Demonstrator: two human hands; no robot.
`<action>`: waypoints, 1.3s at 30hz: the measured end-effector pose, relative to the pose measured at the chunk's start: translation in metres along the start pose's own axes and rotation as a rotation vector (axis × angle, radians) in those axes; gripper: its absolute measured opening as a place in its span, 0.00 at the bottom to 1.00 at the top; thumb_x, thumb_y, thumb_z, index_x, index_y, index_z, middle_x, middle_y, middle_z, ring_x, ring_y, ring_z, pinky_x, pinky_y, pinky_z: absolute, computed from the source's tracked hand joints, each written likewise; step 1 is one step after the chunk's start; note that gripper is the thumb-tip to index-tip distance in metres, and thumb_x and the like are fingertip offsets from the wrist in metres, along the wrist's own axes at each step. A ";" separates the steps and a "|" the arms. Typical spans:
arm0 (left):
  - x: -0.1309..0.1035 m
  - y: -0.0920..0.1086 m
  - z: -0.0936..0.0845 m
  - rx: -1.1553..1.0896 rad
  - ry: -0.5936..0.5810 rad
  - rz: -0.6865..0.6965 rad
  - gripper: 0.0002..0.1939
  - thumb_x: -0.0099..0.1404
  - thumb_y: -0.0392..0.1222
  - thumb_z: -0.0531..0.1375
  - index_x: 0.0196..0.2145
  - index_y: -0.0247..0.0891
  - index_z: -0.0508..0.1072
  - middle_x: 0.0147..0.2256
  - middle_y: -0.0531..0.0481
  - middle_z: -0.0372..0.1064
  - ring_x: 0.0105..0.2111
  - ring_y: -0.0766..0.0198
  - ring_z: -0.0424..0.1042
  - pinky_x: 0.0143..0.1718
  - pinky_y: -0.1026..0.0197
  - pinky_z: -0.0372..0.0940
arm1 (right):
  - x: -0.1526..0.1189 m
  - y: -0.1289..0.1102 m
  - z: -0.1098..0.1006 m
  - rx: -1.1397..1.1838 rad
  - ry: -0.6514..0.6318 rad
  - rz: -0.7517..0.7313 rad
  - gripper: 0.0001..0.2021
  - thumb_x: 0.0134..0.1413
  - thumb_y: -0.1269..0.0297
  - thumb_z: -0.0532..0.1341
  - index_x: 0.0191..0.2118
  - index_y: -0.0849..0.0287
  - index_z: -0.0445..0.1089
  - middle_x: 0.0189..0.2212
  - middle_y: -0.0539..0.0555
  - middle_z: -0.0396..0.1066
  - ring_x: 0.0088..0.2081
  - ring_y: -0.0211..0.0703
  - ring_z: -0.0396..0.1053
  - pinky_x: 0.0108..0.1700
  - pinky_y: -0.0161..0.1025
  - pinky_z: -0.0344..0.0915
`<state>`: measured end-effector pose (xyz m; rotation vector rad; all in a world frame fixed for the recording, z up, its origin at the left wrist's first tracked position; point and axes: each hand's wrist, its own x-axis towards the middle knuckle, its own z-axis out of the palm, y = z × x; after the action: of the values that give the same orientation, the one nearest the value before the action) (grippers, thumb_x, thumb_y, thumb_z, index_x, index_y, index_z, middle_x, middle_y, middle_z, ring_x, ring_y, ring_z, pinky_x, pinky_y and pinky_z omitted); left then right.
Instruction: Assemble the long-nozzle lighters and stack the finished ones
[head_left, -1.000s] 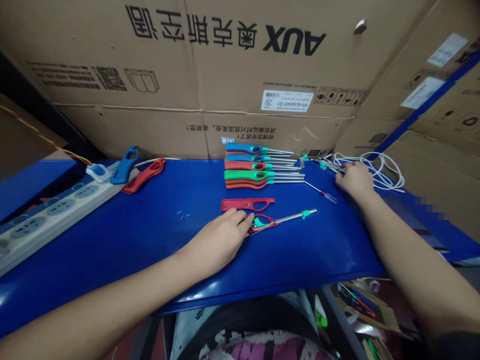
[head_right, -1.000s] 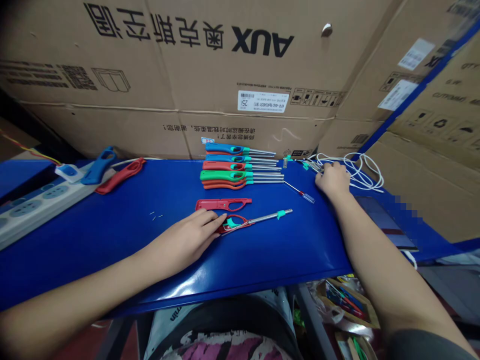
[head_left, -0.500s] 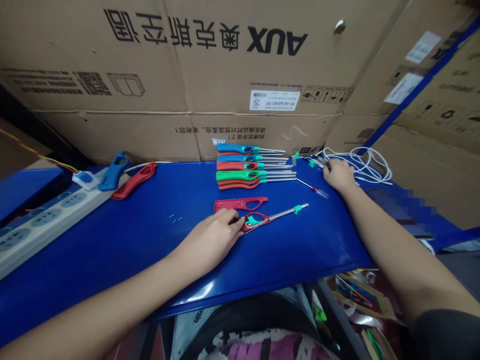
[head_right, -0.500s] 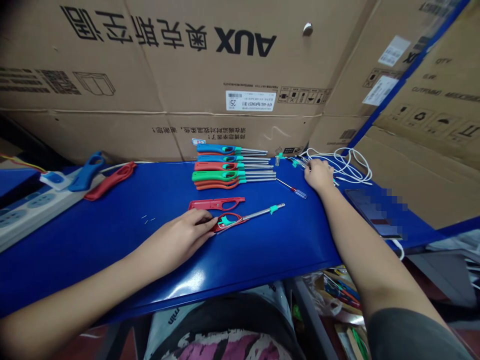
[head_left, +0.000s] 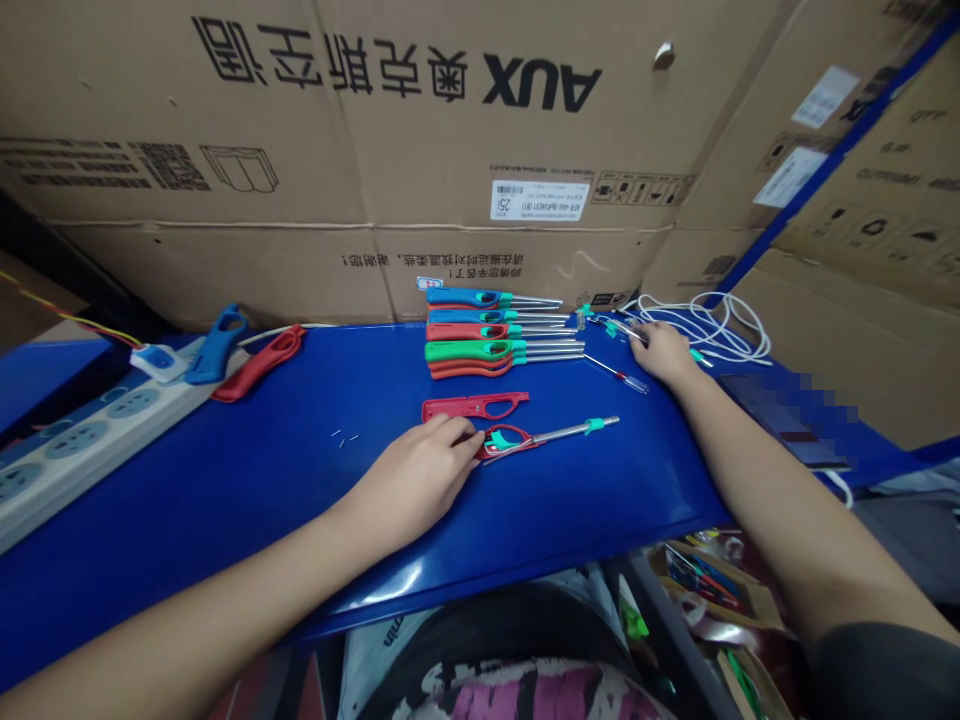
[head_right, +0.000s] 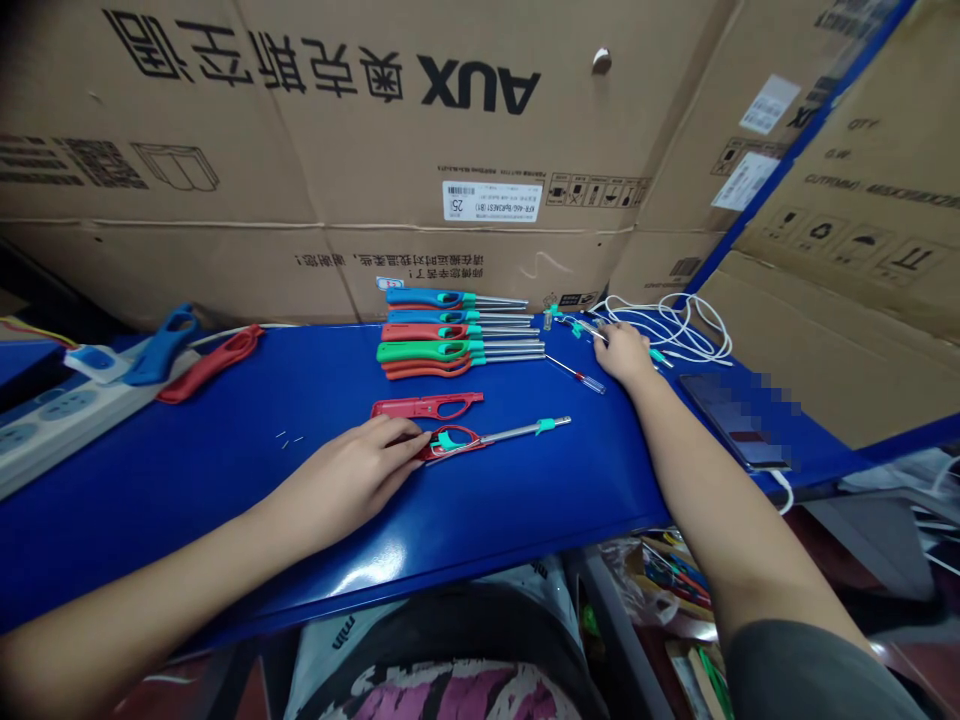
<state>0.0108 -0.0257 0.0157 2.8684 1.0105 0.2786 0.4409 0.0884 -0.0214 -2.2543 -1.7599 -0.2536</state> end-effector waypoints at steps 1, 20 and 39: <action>0.000 0.000 0.000 -0.003 0.006 0.003 0.16 0.74 0.35 0.52 0.53 0.32 0.75 0.47 0.38 0.72 0.47 0.51 0.73 0.49 0.48 0.72 | 0.000 0.000 0.000 0.010 0.007 -0.003 0.20 0.61 0.62 0.52 0.51 0.63 0.74 0.50 0.68 0.71 0.53 0.61 0.67 0.53 0.55 0.63; -0.002 -0.005 0.003 -0.154 0.130 -0.004 0.18 0.71 0.39 0.56 0.55 0.34 0.74 0.50 0.38 0.72 0.51 0.50 0.71 0.53 0.46 0.70 | -0.015 -0.040 -0.046 0.495 0.460 -0.016 0.14 0.60 0.65 0.57 0.45 0.63 0.78 0.48 0.66 0.76 0.52 0.54 0.73 0.56 0.53 0.68; 0.012 0.002 0.009 -1.582 0.432 -0.634 0.20 0.54 0.51 0.72 0.40 0.34 0.80 0.37 0.46 0.80 0.39 0.58 0.79 0.48 0.57 0.72 | -0.180 -0.187 -0.056 0.891 0.007 -0.788 0.23 0.63 0.71 0.56 0.62 0.48 0.65 0.60 0.57 0.68 0.61 0.46 0.67 0.63 0.51 0.66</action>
<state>0.0236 -0.0200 0.0089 1.0472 0.9497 1.0322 0.2167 -0.0527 -0.0030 -0.9127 -2.0876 0.3269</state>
